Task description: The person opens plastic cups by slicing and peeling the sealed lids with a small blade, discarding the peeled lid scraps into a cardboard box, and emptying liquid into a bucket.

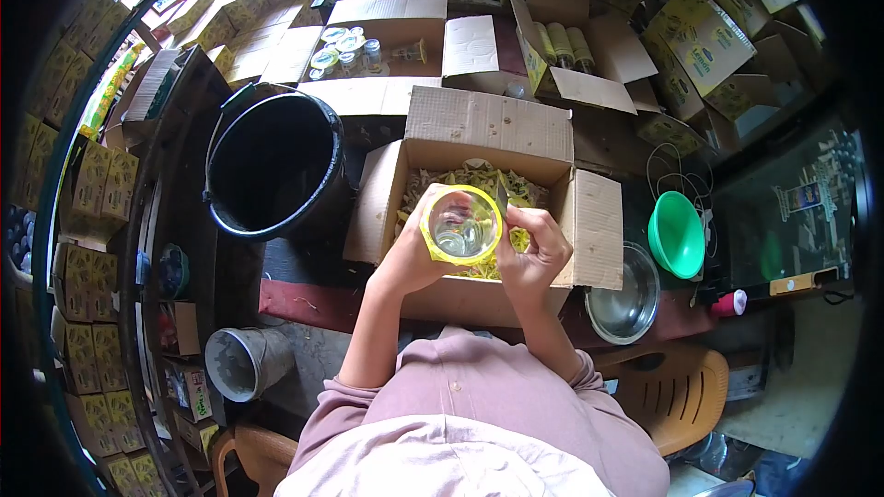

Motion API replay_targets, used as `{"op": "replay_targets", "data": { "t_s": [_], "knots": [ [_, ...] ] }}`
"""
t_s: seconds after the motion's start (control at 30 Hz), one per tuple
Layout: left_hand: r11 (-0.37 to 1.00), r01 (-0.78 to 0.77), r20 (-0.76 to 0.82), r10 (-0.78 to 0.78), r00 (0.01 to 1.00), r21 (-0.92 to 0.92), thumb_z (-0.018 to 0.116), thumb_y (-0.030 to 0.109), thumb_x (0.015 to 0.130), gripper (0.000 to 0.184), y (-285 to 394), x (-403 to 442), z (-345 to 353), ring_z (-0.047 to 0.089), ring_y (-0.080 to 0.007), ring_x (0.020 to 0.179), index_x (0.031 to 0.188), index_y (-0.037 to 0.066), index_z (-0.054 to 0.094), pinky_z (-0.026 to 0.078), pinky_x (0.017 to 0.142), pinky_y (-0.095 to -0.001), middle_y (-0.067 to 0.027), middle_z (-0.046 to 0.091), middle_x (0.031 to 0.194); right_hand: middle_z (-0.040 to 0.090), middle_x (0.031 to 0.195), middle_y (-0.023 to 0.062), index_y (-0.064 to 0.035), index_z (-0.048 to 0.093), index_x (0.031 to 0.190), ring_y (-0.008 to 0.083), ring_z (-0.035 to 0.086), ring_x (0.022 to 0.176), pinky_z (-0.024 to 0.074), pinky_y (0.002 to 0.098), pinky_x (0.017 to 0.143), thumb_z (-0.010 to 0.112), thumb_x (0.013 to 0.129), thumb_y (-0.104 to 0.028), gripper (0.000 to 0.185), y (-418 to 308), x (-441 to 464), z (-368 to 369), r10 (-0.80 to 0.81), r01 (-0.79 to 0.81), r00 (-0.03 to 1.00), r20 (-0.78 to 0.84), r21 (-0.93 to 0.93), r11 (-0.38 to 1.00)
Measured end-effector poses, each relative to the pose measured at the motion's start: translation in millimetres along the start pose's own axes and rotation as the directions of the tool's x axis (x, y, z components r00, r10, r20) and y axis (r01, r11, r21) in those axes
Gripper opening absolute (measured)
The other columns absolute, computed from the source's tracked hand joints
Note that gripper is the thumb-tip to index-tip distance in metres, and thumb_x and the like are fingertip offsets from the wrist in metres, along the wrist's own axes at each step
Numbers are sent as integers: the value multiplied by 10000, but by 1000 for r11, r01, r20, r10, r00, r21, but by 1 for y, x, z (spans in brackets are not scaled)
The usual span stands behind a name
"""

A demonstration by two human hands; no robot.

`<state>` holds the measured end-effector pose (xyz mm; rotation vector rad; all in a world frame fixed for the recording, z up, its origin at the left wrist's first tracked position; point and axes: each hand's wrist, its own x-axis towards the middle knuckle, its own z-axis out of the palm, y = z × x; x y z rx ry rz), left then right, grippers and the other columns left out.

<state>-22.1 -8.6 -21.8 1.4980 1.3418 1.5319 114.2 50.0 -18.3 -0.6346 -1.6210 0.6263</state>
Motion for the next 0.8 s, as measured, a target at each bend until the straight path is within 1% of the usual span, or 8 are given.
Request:
{"op": "replay_targets", "data": {
  "t_s": [0.17,0.27,0.3,0.4,0.43,0.53,0.73,0.8],
  "knots": [
    [999,-14,64,17,998,-48,760,10,572,587,1,1,-2,504,-176,960,1074,34,457,457,827,-291,-69,467,1013,619,702,78,-9,629,798,154,606,606,470,253,569,678,634,72,190,2,4,-2,58,-60,998,32,78,995],
    [972,32,-50,-44,998,-234,756,16,602,635,-4,2,6,499,-157,982,1125,42,398,465,845,-302,-61,462,1037,616,696,76,-13,625,782,149,605,599,469,253,560,681,635,66,177,1,3,-1,56,-57,998,11,49,997],
    [931,59,-52,-84,995,-360,743,13,630,658,-6,1,7,490,-158,1028,1153,53,347,451,886,-319,-69,456,1069,614,693,75,-15,623,777,148,605,598,469,253,559,682,634,64,173,-2,3,-1,59,-59,998,-4,18,998],
    [950,-23,-112,-12,994,-312,719,-1,653,620,-14,2,10,476,-180,1078,1143,64,344,413,934,-340,-89,454,1105,611,687,74,-20,621,773,150,607,600,473,256,566,682,634,60,172,-4,3,0,40,-40,999,-19,-16,999],
    [980,-44,-93,26,995,-195,684,-7,690,604,-13,1,9,454,-197,1119,1173,66,330,375,962,-356,-96,448,1143,610,685,74,-22,621,774,152,608,602,475,257,570,682,634,59,172,-4,3,0,30,-31,999,-20,-18,999],
    [950,-37,-124,-2,992,-311,661,-3,713,614,-20,-2,22,443,-206,1130,1211,70,310,366,959,-360,-101,442,1158,590,751,71,5,599,810,104,563,660,464,211,594,668,657,77,182,0,-1,1,-23,23,1000,2,-36,999],
    [968,-94,-130,64,989,-234,665,-2,707,680,-17,-3,26,444,-214,1121,1256,82,271,394,931,-355,-105,401,1188,603,765,86,-7,598,811,136,580,666,471,231,587,674,640,71,203,2,-2,0,-67,66,998,-8,-75,995],
    [969,-113,-129,86,988,-219,669,2,705,690,-17,-3,26,445,-215,1119,1260,85,267,396,929,-356,-105,395,1191,608,773,87,-13,601,818,169,586,659,487,259,608,662,654,69,193,0,0,-1,-85,86,996,8,-64,994]
  ]
}}
